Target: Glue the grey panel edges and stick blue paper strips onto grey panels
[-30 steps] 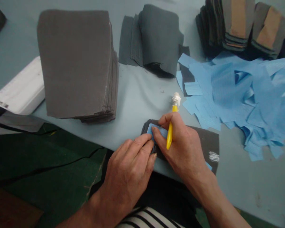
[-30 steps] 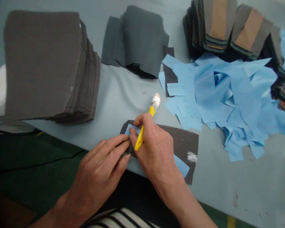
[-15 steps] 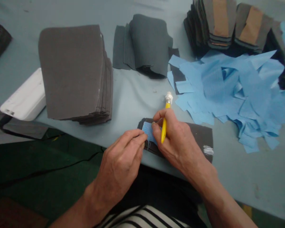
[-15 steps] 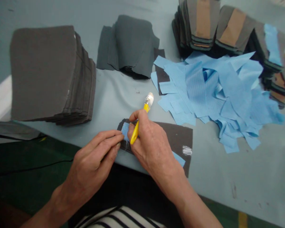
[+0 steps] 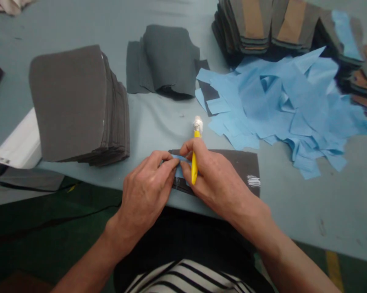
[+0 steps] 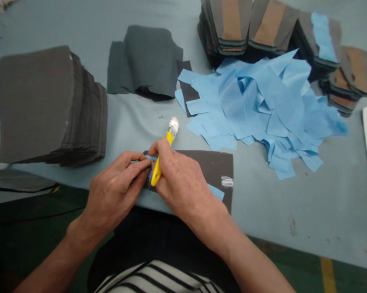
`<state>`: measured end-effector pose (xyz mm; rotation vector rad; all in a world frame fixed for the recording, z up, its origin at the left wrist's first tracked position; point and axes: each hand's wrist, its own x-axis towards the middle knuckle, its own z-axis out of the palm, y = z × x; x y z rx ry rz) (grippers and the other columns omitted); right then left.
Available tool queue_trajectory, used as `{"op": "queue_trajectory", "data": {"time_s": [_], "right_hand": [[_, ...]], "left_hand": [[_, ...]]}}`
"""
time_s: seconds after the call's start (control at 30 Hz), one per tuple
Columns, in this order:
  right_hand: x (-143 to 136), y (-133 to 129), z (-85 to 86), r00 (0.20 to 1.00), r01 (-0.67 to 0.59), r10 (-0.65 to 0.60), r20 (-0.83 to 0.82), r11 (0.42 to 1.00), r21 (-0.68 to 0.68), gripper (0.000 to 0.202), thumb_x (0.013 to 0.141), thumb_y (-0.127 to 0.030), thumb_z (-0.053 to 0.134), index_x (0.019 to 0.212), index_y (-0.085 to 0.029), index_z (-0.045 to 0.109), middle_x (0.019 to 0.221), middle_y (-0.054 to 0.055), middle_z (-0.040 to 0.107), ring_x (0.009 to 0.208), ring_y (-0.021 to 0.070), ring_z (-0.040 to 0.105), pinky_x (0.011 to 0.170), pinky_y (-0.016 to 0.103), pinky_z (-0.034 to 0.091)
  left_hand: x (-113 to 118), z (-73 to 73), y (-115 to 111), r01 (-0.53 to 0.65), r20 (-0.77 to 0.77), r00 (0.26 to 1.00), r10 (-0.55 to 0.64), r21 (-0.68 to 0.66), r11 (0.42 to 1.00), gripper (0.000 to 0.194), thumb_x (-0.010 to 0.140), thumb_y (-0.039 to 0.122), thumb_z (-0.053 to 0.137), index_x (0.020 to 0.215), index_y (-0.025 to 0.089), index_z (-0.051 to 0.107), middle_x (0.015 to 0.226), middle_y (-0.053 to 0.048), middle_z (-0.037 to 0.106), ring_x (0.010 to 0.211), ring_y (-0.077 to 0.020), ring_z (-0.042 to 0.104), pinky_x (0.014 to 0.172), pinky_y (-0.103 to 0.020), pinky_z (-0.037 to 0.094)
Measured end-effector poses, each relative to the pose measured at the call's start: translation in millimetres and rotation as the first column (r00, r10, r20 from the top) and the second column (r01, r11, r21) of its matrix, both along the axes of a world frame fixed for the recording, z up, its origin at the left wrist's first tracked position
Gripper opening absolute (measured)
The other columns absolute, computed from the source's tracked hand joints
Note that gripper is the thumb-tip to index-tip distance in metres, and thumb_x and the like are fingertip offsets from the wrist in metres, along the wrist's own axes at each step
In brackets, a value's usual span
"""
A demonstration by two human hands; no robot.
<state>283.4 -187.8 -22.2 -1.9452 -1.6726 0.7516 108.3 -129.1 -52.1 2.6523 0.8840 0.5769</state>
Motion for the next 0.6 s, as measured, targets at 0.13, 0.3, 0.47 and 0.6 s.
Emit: {"op": "queue_trajectory", "data": {"time_s": [0.13,0.3,0.47,0.6], "right_hand": [[18,-13,7.8,0.993,-0.006,0.009,0.118,1.000,-0.028,0.016,0.095,-0.023,0.055,0.111,-0.026,0.052,0.071,-0.003,0.060,0.062,0.0209,0.056,0.060,0.030,0.028],[50,-40,18.9,0.993,0.044,-0.039,0.113,0.998,-0.047,0.005,0.098,-0.028,0.056,0.101,-0.027,0.052,0.071,-0.006,0.059,0.060,0.0169,0.053,0.061,0.029,0.033],[77,-67,20.7,0.978,0.190,-0.188,0.089,0.982,-0.021,0.010,0.098,-0.034,0.058,0.098,-0.026,0.053,0.067,-0.007,0.053,0.057,0.0155,0.051,0.058,0.028,0.035],[87,-81,11.5,0.951,0.300,-0.300,0.075,0.954,0.013,0.012,0.096,-0.034,0.062,0.096,-0.026,0.052,0.066,-0.008,0.048,0.053,0.0137,0.045,0.055,0.027,0.035]], "left_hand": [[0,-1.8,-1,-0.001,-0.006,1.000,0.001,0.010,1.000,0.024,0.108,0.020,0.051,0.120,0.016,0.071,0.114,-0.008,0.072,0.096,-0.0236,0.072,0.080,-0.036,0.056],[-3,-5.4,0,0.000,-0.013,1.000,0.000,0.018,1.000,0.025,0.108,0.021,0.050,0.123,0.016,0.070,0.117,-0.009,0.072,0.099,-0.0244,0.072,0.085,-0.037,0.056],[-6,-9.7,2,-0.005,-0.004,1.000,0.005,0.061,0.998,0.025,0.107,0.021,0.053,0.127,0.021,0.068,0.120,-0.007,0.072,0.099,-0.0252,0.073,0.085,-0.038,0.056],[-7,-12.6,2,-0.016,-0.009,1.000,0.017,0.094,0.995,0.027,0.105,0.021,0.057,0.130,0.025,0.067,0.124,-0.007,0.072,0.099,-0.0255,0.074,0.084,-0.038,0.055]]}}
